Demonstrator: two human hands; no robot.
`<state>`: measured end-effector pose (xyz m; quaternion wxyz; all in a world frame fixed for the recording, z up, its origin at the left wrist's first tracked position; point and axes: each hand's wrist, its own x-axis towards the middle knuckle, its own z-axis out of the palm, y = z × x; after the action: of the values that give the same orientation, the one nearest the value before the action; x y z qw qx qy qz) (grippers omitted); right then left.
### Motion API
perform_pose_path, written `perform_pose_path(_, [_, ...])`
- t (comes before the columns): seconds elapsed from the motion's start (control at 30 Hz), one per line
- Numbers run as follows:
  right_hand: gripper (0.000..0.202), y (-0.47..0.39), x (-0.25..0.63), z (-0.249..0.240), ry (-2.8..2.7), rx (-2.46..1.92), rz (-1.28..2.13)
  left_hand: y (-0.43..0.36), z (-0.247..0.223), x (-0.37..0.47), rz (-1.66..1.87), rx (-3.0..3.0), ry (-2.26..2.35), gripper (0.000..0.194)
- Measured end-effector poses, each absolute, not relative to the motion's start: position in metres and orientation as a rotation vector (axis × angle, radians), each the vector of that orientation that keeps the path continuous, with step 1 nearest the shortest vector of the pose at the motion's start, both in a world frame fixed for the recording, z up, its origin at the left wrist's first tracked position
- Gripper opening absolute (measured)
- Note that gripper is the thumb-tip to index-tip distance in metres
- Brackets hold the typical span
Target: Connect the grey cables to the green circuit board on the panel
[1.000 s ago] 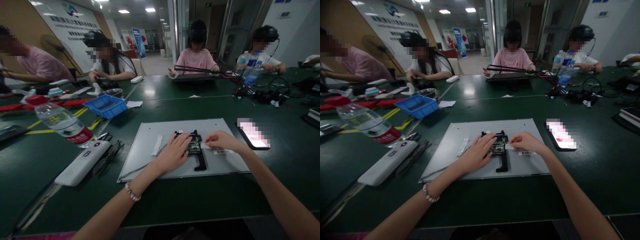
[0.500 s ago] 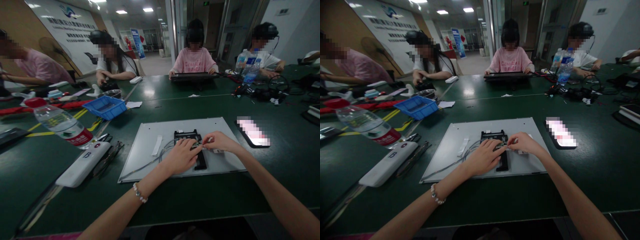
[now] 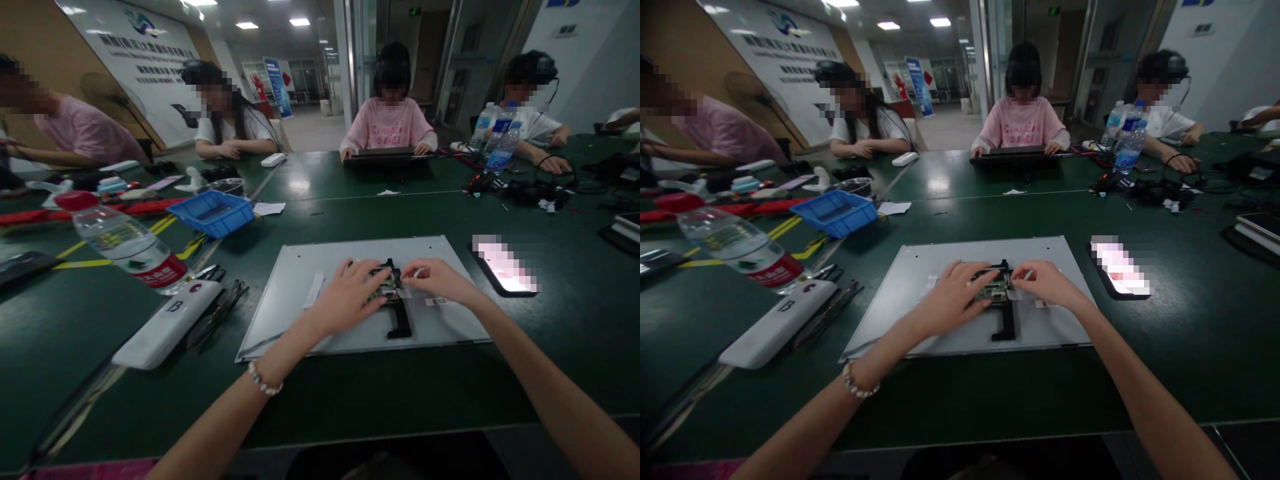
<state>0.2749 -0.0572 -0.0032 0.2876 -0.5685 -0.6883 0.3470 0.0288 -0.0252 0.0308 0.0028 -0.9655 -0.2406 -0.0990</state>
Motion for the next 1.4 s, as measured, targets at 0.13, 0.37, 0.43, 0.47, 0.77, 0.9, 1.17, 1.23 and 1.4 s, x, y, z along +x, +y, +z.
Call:
perform_pose_path(0.13, [0.018, -0.060, 0.272, 0.002, -1.785, -1.502, 0.927, 0.022, 0.042, -0.016, -0.596, -3.002, -1.186, 0.039])
perform_pose_path(0.37, [0.021, -0.058, 0.269, -0.004, -1.815, -1.479, 0.897, 0.064, 0.016, -0.065, -0.344, -3.307, -1.266, 0.034])
perform_pose_path(0.43, [0.021, -0.058, 0.268, -0.005, -1.837, -1.470, 0.879, 0.066, 0.014, -0.067, -0.351, -3.313, -1.327, 0.030])
perform_pose_path(0.47, [0.021, -0.058, 0.267, -0.005, -1.840, -1.467, 0.872, 0.067, 0.015, -0.068, -0.382, -3.319, -1.362, 0.028])
perform_pose_path(0.77, [0.022, -0.057, 0.267, -0.009, -1.844, -1.478, 0.853, 0.055, 0.042, -0.072, -0.679, -3.575, -1.507, 0.029])
perform_pose_path(0.9, [0.022, -0.057, 0.267, -0.010, -1.838, -1.465, 0.877, 0.052, 0.036, -0.067, -0.390, -3.553, -1.465, 0.031])
perform_pose_path(1.17, [0.023, -0.057, 0.268, -0.012, -1.847, -1.457, 0.876, 0.042, 0.051, -0.062, -0.526, -3.432, -1.377, 0.027])
perform_pose_path(1.23, [0.023, -0.058, 0.267, -0.011, -1.849, -1.456, 0.894, 0.038, 0.054, -0.059, -0.313, -3.541, -1.228, 0.023])
perform_pose_path(1.4, [0.022, -0.058, 0.267, -0.010, -1.817, -1.487, 0.862, 0.035, 0.043, -0.053, -0.048, -3.513, -1.011, 0.021])
